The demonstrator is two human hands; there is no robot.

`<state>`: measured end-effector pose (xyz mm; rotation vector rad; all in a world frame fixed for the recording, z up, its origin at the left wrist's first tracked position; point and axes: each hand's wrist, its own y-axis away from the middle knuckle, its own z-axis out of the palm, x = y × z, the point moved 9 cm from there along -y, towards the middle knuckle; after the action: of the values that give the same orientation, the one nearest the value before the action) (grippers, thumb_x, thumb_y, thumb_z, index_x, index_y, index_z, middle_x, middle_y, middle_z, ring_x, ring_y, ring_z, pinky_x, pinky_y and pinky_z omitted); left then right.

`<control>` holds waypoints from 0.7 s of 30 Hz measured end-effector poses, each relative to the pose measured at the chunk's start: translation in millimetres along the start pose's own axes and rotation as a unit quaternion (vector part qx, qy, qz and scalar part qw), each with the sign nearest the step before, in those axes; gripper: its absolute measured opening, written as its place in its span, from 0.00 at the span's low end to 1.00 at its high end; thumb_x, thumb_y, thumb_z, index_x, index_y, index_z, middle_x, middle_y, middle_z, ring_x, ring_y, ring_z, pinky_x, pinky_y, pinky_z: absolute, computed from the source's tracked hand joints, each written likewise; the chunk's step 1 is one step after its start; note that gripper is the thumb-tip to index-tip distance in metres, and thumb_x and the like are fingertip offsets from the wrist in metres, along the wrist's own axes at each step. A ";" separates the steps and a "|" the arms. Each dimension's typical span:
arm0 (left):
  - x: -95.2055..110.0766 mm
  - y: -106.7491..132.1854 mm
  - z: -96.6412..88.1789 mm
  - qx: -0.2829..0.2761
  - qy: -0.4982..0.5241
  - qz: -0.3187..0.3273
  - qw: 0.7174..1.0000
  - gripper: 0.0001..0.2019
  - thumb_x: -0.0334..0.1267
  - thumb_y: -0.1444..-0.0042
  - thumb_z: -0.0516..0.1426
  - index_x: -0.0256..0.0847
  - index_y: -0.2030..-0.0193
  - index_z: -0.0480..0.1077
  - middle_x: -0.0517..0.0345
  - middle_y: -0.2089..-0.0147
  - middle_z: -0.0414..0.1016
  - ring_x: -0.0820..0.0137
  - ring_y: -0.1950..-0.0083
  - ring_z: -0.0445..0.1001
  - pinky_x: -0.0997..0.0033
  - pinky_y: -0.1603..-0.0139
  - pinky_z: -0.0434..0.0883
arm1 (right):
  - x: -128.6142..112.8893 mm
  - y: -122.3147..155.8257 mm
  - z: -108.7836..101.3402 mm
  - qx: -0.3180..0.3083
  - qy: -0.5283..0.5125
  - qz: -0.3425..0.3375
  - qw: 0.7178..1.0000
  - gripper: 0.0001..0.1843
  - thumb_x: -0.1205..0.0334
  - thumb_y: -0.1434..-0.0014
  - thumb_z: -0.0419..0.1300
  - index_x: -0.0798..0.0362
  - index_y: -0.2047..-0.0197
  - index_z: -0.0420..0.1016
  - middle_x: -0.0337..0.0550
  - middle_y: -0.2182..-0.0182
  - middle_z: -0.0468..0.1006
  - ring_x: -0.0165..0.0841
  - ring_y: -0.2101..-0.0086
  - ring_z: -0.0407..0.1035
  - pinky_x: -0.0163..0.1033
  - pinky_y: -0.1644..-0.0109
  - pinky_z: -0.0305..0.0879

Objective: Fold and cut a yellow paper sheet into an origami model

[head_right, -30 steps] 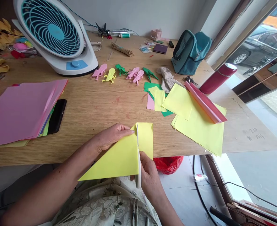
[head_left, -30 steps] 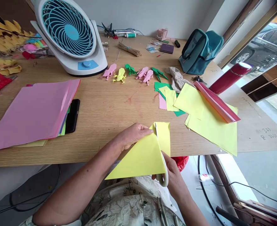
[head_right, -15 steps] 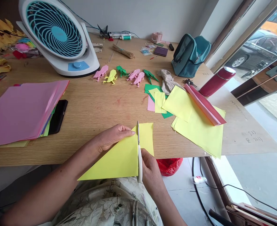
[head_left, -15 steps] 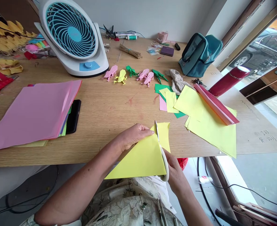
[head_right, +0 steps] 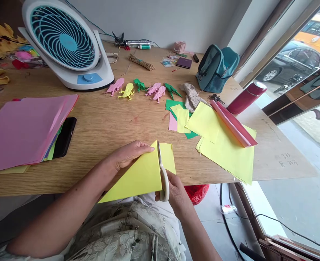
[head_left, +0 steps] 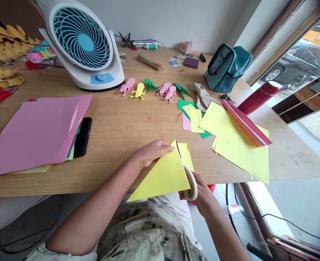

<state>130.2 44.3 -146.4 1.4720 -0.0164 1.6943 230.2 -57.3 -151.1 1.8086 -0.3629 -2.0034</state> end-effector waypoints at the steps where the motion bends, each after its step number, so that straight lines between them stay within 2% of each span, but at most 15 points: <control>1: 2.5 1.4 -6.4 0.009 0.000 0.009 1.000 0.17 0.49 0.57 0.66 0.35 0.75 0.71 0.58 0.77 0.75 0.75 0.79 0.70 0.76 0.77 0.64 | -1.3 0.8 0.3 -0.004 -0.004 0.001 1.000 0.24 0.42 0.41 0.59 0.53 0.77 0.67 0.36 0.83 0.68 0.26 0.80 0.59 0.33 0.74 0.58; 4: 10.8 6.7 -32.3 0.047 0.009 0.044 0.998 0.19 0.51 0.57 0.67 0.35 0.73 0.71 0.59 0.75 0.76 0.75 0.78 0.71 0.77 0.75 0.66 | -4.8 6.0 1.6 -0.027 -0.038 0.006 0.999 0.27 0.36 0.38 0.54 0.53 0.71 0.69 0.37 0.79 0.70 0.28 0.78 0.63 0.35 0.72 0.59; 8: 15.1 11.0 -62.3 0.092 0.026 0.072 0.993 0.20 0.50 0.58 0.69 0.36 0.73 0.71 0.61 0.75 0.75 0.75 0.76 0.71 0.77 0.74 0.66 | -11.0 16.6 -8.4 -0.044 -0.038 0.006 0.998 0.26 0.35 0.38 0.53 0.53 0.60 0.71 0.36 0.79 0.69 0.30 0.78 0.63 0.36 0.74 0.56; 10: 15.7 10.8 -70.5 0.101 0.045 0.086 0.990 0.19 0.49 0.58 0.70 0.36 0.72 0.71 0.61 0.75 0.75 0.75 0.76 0.72 0.77 0.73 0.67 | -18.4 19.4 -24.4 -0.024 0.035 -0.015 0.999 0.26 0.36 0.37 0.52 0.53 0.60 0.70 0.37 0.79 0.69 0.30 0.79 0.61 0.36 0.75 0.54; 12: 16.4 9.6 -75.2 0.103 0.064 0.100 0.988 0.17 0.47 0.57 0.69 0.36 0.71 0.71 0.60 0.74 0.75 0.74 0.74 0.73 0.77 0.72 0.68 | -30.9 18.3 -51.1 0.042 0.176 -0.051 0.982 0.24 0.38 0.38 0.53 0.52 0.62 0.70 0.37 0.78 0.69 0.30 0.78 0.60 0.37 0.74 0.53; 13: 17.2 9.1 -77.4 0.105 0.072 0.110 0.986 0.17 0.46 0.55 0.69 0.36 0.70 0.71 0.60 0.74 0.76 0.74 0.73 0.73 0.77 0.71 0.69 | -39.3 16.4 -65.1 0.080 0.270 -0.071 0.957 0.22 0.39 0.38 0.54 0.52 0.64 0.70 0.38 0.78 0.69 0.30 0.77 0.60 0.37 0.74 0.53; 14: 18.2 8.8 -79.8 0.109 0.081 0.120 0.983 0.15 0.46 0.54 0.68 0.36 0.70 0.72 0.59 0.73 0.76 0.73 0.73 0.74 0.76 0.70 0.70 | -51.0 14.6 -81.2 0.140 0.370 -0.095 0.914 0.20 0.42 0.38 0.55 0.51 0.67 0.69 0.37 0.78 0.68 0.31 0.77 0.60 0.37 0.73 0.51; 15: 19.3 8.8 -82.4 0.114 0.089 0.130 0.981 0.14 0.45 0.52 0.68 0.37 0.69 0.72 0.59 0.73 0.77 0.72 0.72 0.75 0.76 0.70 0.70 | -63.0 12.3 -94.9 0.197 0.464 -0.114 0.856 0.18 0.44 0.39 0.56 0.50 0.69 0.68 0.36 0.79 0.67 0.31 0.77 0.59 0.37 0.72 0.50; 16: 20.4 8.9 -84.9 0.120 0.097 0.140 0.978 0.13 0.45 0.51 0.67 0.37 0.68 0.72 0.58 0.72 0.77 0.71 0.71 0.76 0.75 0.69 0.71 | -72.2 7.1 -104.2 0.227 0.534 -0.125 0.805 0.16 0.46 0.39 0.56 0.50 0.68 0.68 0.37 0.78 0.68 0.32 0.77 0.60 0.37 0.71 0.50; 19: 23.1 9.9 -90.3 0.129 0.115 0.162 0.972 0.12 0.44 0.48 0.66 0.37 0.66 0.73 0.55 0.70 0.79 0.68 0.67 0.78 0.74 0.68 0.72 | -93.6 -17.8 -116.2 0.249 0.670 -0.170 0.678 0.14 0.48 0.38 0.55 0.50 0.63 0.71 0.42 0.70 0.74 0.35 0.71 0.66 0.39 0.66 0.53; 21: 24.7 11.0 -93.0 0.136 0.119 0.174 0.968 0.13 0.44 0.48 0.65 0.36 0.64 0.74 0.54 0.68 0.80 0.67 0.65 0.79 0.74 0.68 0.73 | -102.8 -37.5 -122.4 0.252 0.707 -0.182 0.635 0.14 0.50 0.36 0.53 0.50 0.59 0.73 0.45 0.67 0.75 0.37 0.68 0.68 0.41 0.64 0.54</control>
<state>51.2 100.3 -148.9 1.5166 0.0972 2.2259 353.5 33.9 -92.7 3.2822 0.0025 -0.0095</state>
